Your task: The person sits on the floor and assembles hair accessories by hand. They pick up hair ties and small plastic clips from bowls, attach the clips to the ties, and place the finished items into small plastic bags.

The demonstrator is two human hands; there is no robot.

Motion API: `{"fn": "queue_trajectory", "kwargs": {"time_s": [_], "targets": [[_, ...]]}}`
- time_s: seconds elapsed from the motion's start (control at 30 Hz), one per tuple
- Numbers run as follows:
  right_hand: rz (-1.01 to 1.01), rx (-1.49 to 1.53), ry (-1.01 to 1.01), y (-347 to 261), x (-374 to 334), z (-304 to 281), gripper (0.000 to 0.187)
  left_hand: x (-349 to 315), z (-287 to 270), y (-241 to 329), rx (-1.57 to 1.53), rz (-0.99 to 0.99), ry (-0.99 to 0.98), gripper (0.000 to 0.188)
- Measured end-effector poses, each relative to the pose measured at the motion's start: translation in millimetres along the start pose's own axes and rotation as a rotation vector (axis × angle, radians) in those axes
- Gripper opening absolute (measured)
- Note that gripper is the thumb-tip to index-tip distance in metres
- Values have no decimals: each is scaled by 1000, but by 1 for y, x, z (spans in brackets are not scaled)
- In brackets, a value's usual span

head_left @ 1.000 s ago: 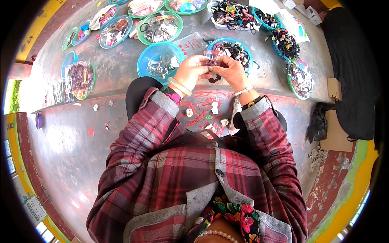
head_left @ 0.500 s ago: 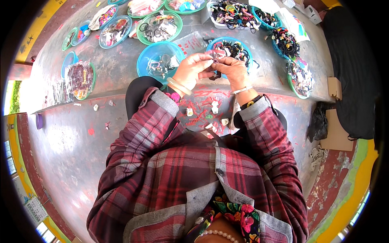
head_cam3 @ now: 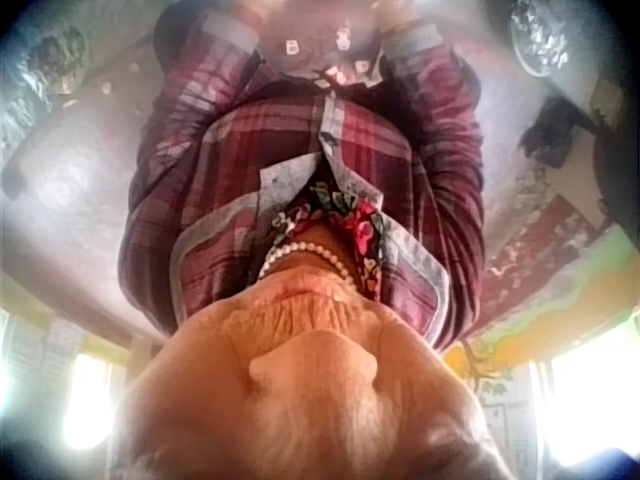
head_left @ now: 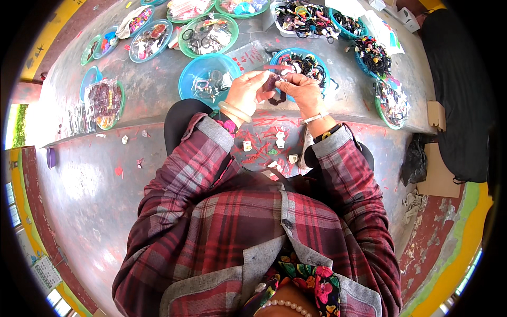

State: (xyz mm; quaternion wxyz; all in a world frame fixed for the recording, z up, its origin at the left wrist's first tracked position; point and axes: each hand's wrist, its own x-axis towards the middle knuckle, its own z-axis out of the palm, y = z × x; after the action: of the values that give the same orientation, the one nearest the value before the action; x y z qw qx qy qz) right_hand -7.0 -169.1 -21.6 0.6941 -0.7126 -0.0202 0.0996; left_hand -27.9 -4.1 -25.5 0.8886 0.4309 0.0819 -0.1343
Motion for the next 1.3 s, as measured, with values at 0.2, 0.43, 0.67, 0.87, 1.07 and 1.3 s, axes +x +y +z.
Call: {"fn": "queue_trajectory", "kwargs": {"time_s": [0.2,0.43,0.67,0.87,1.07,1.3], "targets": [[-537,-566,190,-30,-8,6,27,-1,1,1,66,40,44,23],[-567,-781,50,-23,-7,3,27,0,-1,-2,124,8,-29,23],[-495,-752,-33,-19,-3,-3,24,-2,0,-1,81,-19,-32,23],[-436,-758,-107,-19,-3,-6,24,-2,0,-3,90,-13,-55,23],[-560,-854,55,-23,-6,-2,21,1,-2,-3,37,-7,-21,25],[-570,-913,-6,-23,-6,-6,19,-4,3,-1,183,0,-8,26]]}}
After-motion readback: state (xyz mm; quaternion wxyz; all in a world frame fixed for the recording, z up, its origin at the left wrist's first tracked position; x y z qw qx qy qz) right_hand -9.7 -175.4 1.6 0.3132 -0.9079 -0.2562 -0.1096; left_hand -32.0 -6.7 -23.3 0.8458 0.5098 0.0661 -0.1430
